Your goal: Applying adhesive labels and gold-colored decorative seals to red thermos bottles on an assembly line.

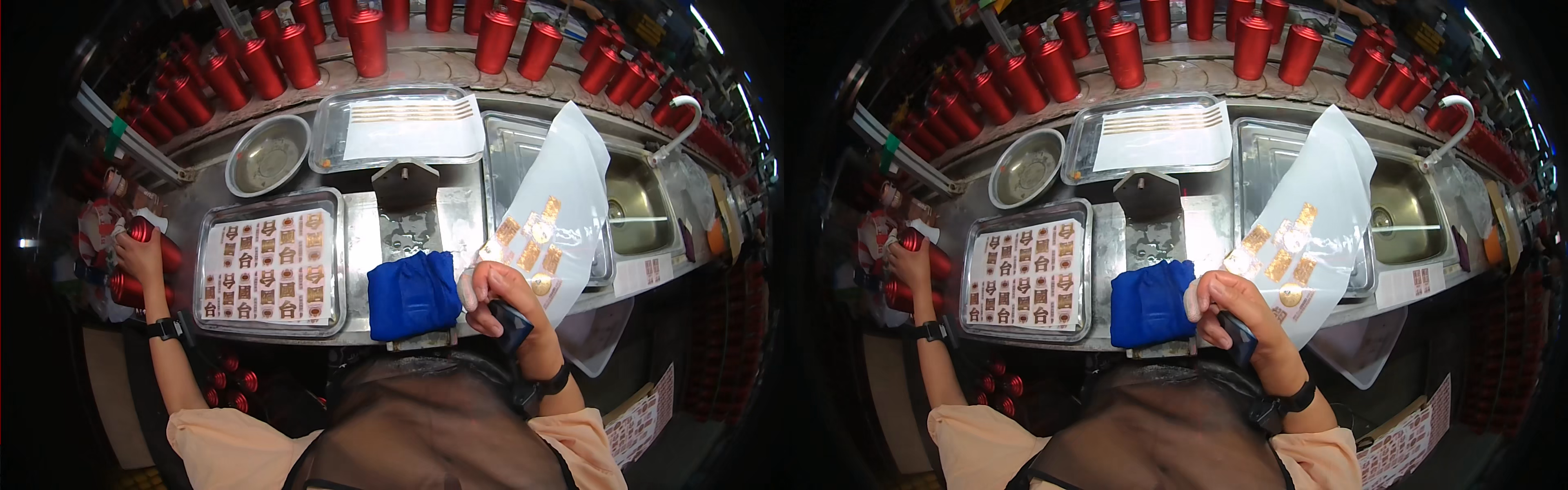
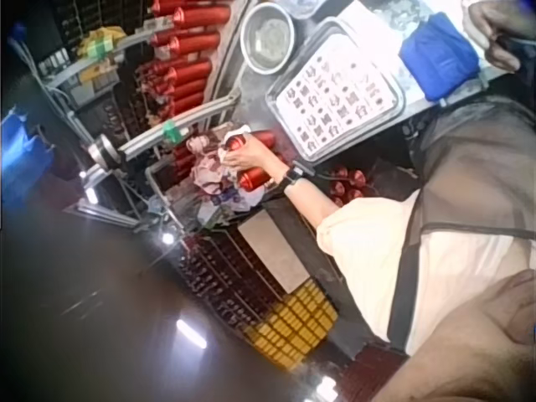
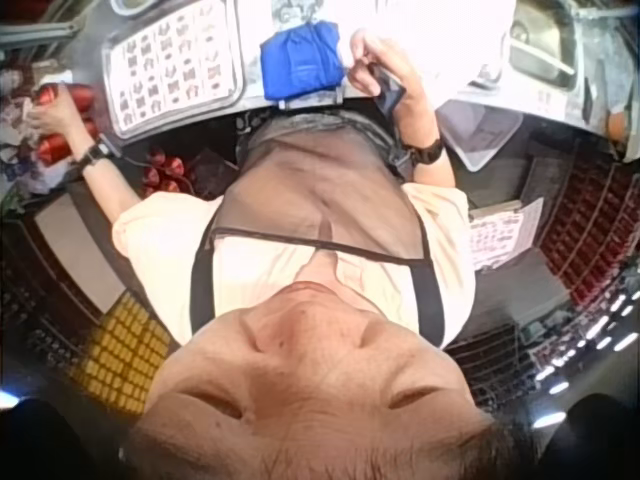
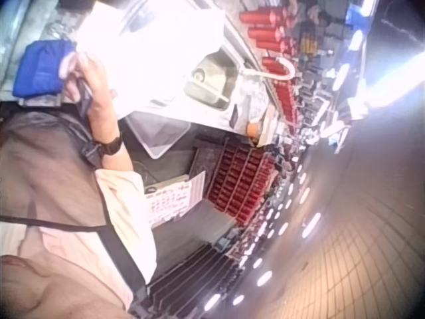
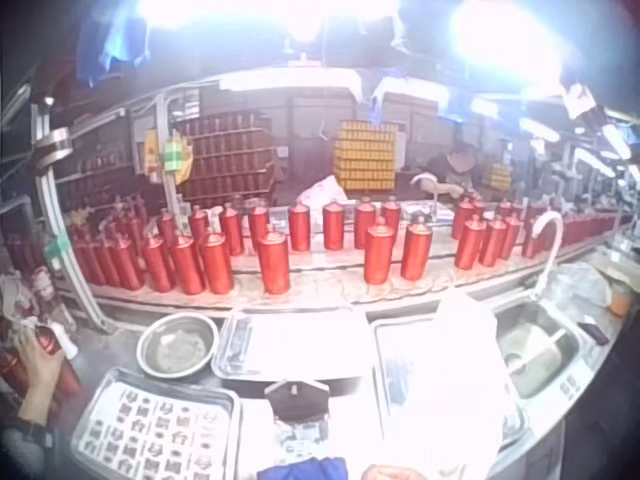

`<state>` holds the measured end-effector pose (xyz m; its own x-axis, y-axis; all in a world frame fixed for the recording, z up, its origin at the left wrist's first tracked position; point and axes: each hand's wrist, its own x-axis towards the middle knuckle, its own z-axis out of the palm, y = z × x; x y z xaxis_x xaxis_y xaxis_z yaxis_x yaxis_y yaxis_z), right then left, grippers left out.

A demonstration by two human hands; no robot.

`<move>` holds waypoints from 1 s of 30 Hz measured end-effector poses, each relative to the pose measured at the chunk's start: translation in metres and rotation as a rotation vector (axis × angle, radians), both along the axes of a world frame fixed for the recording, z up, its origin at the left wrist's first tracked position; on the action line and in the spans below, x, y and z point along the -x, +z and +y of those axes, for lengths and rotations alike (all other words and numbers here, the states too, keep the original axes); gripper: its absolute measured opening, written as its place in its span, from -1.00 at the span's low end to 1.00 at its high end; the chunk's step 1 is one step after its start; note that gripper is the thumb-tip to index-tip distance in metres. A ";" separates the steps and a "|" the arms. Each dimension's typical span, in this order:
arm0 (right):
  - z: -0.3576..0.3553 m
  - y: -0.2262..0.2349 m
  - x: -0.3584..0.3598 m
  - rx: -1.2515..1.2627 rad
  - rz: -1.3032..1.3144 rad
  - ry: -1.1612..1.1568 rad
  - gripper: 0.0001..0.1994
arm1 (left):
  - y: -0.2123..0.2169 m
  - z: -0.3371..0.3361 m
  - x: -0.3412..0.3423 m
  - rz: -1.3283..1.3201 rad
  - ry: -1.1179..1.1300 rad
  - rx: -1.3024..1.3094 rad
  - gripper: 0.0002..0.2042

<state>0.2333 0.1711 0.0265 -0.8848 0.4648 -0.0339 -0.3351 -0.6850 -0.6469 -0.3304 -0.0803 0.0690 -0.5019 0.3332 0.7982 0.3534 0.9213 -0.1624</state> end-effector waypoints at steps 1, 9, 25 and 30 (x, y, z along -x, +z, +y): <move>0.000 0.002 -0.001 -0.004 -0.005 0.001 -0.71 | -0.002 -0.003 0.005 0.003 -0.001 0.001 -0.24; 0.000 0.004 -0.010 0.014 -0.039 -0.026 -0.72 | 0.004 -0.004 0.002 -0.078 -0.332 -0.158 -0.26; 0.006 -0.011 0.000 -0.157 -0.197 -0.034 -0.73 | 0.068 0.089 -0.226 -1.048 -1.197 -0.610 -0.22; 0.007 -0.011 -0.004 -0.174 -0.228 -0.086 -0.76 | 0.062 0.133 -0.278 -1.463 -1.290 -0.578 -0.15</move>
